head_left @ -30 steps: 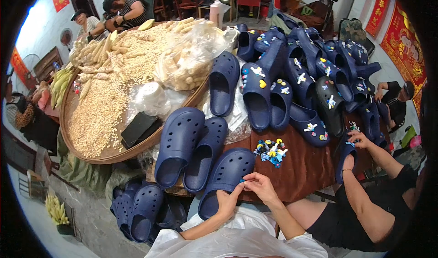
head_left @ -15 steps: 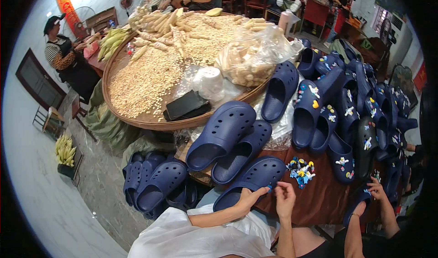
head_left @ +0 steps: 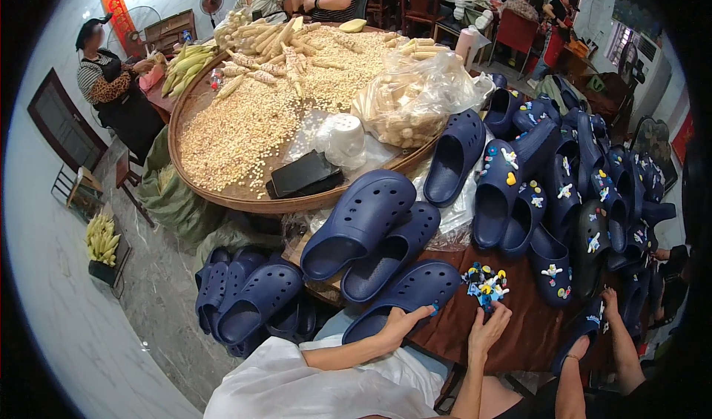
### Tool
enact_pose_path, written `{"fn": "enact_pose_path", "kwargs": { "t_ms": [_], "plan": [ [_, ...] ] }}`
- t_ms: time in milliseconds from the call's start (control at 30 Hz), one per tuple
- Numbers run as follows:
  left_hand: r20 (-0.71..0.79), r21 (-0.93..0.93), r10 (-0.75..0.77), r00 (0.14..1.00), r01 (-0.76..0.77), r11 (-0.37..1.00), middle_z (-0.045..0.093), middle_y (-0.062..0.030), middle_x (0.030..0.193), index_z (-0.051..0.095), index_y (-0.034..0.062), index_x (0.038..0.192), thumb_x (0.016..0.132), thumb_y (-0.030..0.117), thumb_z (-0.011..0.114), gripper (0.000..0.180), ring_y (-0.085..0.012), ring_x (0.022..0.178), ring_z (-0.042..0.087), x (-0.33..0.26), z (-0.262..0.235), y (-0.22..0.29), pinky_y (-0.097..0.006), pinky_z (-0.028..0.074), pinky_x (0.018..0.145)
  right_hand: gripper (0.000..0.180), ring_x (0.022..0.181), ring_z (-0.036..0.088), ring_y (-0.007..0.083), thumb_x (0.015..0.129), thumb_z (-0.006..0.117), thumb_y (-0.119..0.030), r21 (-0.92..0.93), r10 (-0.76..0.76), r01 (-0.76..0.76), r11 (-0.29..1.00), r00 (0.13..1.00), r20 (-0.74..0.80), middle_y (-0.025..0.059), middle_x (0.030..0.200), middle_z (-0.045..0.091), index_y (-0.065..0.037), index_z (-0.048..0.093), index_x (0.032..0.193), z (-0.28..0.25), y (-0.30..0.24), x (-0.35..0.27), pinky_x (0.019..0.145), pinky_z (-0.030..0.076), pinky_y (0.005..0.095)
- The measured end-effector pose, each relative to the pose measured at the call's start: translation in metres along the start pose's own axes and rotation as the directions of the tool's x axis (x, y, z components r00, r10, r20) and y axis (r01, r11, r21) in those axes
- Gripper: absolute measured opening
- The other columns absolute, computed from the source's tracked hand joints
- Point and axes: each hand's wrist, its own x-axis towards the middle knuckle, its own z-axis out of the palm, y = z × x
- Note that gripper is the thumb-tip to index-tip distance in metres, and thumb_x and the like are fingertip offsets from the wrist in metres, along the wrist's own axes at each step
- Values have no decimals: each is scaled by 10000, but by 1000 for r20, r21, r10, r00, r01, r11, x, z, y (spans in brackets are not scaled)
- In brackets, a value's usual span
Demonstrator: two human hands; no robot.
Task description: Manually attaching decorative charms to rubber clogs.
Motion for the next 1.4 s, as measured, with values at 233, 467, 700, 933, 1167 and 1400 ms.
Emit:
{"fn": "enact_pose_path", "kwargs": {
  "t_ms": [233,467,700,933,1167,1400],
  "plan": [
    [-77,-126,-65,995,55,990,656,-47,1075,616,12,1159,828,231,780,430,-151,988,604,6,4,5,-282,458,926,203,950,538,397,894,644,-73,-72,-21,21,997,1000,-2,207,997,564,5,562,1063,2,10,5,830,425,470],
    [53,-424,-208,977,210,881,648,-105,1152,570,4,1221,842,114,722,423,-221,1045,641,29,-5,1,-331,499,959,178,997,549,408,959,506,-28,73,-5,8,997,999,-42,226,1056,523,37,536,1122,-6,-21,2,867,452,457],
    [56,-460,-167,984,174,871,646,-107,1118,561,16,1208,851,16,659,370,-232,1039,645,28,-7,-9,-363,529,936,253,975,572,357,934,589,-68,391,-212,119,913,956,204,184,1086,537,-19,557,1180,1,-84,4,841,484,423],
    [-27,-401,-101,994,82,912,655,-73,1082,588,40,1144,848,6,671,309,-187,993,655,6,-1,0,-330,546,886,266,985,617,292,893,670,-66,555,-168,-70,829,915,366,135,1072,579,-44,662,1158,-16,-95,2,812,520,364],
    [-14,-276,-152,988,143,951,679,-53,1065,633,25,1112,843,41,718,283,-154,972,654,7,-3,-1,-300,525,872,255,1015,613,193,882,668,7,680,-158,-134,721,924,349,92,1074,600,-13,684,1135,6,-72,-9,784,536,297],
    [-34,-250,-85,996,73,966,684,-75,1092,624,10,1144,858,69,701,302,-180,975,666,4,11,18,-314,524,889,309,1001,612,103,909,640,48,739,18,-519,429,823,567,57,1141,629,37,608,1215,10,-65,4,886,527,254]
  ]
}}
